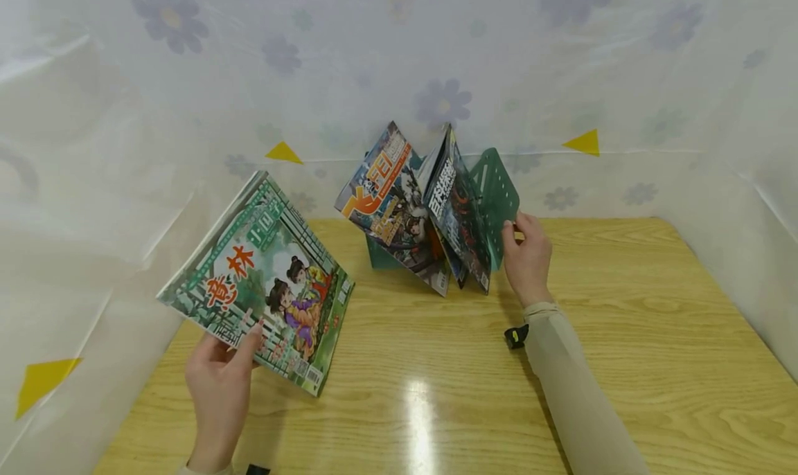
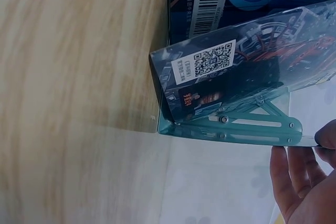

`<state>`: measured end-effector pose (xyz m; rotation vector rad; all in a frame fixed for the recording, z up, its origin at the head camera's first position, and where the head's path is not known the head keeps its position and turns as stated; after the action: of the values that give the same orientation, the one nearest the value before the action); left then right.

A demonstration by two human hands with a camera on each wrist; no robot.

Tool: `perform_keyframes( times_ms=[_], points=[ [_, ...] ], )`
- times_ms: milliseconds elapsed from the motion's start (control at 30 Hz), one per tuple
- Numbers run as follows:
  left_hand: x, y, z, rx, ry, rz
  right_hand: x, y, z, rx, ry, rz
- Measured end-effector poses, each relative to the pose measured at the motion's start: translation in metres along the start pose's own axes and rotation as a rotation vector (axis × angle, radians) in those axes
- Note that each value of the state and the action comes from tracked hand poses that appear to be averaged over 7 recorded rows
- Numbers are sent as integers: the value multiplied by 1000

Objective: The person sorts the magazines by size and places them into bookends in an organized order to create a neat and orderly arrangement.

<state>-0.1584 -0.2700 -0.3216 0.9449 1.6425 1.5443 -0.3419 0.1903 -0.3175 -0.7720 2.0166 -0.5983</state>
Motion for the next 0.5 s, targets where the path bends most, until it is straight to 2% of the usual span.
perform_keyframes(
  times_ms=[267,500],
  points=[
    [0,2,14,-33,13,59,-1,-1,-1,-2,8,4],
    [7,6,30,12,15,-18,0,0,-1,-10,10,5]
  ],
)
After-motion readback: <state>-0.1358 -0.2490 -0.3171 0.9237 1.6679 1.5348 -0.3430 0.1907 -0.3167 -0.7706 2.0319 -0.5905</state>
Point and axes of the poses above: each hand's wrist, its own z-axis away from the middle knuckle, its own x-axis out of the palm, y = z × x, the point moved 8 cm from there along -z, towards the middle knuckle, and after that the axes turned 2 degrees about -y, right-handed, at the moved point
